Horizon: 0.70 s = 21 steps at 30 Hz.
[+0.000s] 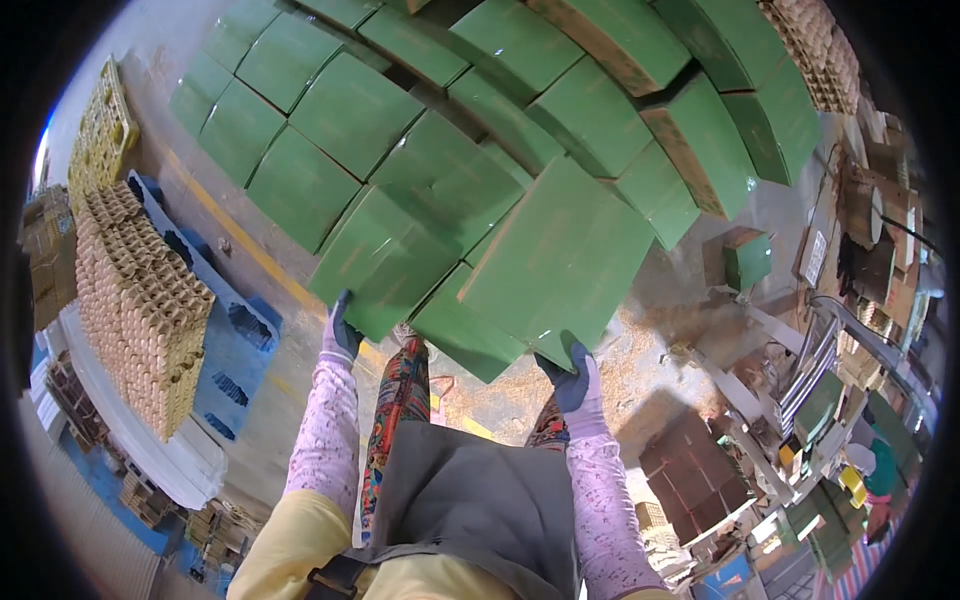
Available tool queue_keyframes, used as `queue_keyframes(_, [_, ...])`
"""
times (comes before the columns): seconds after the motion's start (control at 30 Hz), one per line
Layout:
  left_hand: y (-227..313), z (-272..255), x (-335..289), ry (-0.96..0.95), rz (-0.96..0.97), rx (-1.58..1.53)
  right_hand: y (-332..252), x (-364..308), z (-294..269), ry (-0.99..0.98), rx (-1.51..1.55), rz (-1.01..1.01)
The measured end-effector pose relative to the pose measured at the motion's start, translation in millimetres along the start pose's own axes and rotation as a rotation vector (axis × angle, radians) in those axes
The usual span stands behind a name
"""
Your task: The person repeatedly takes boxed packages from a packaging station and stacks them onto a pallet by hand.
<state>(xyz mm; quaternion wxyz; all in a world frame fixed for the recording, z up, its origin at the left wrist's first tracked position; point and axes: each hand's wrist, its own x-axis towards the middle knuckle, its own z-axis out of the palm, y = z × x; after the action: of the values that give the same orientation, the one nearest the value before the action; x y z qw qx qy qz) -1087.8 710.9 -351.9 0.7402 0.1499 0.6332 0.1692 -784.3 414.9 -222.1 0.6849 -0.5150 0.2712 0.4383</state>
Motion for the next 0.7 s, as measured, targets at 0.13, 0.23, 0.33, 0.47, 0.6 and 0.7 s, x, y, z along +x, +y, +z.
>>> queue_keyframes(0.13, [-4,-50,30,-0.233,-0.063,-0.482,37,-11,69,-0.039,0.045,0.077])
queue_keyframes(0.23, [6,-22,-2,0.045,0.046,-0.354,27,-10,80,-0.052,-0.165,0.088])
queue_keyframes(0.33, [65,-56,-61,0.143,0.096,-0.319,7,-22,124,-0.149,-0.253,0.081])
queue_keyframes(0.47, [189,-136,-113,-0.019,0.254,-0.530,22,3,244,-0.241,-0.081,0.138])
queue_keyframes(0.6, [349,-200,-75,0.046,0.445,-0.550,62,78,469,-0.407,-0.251,0.307])
queue_keyframes(0.7, [479,-216,19,0.044,0.556,-0.485,125,146,666,-0.551,-0.131,0.259])
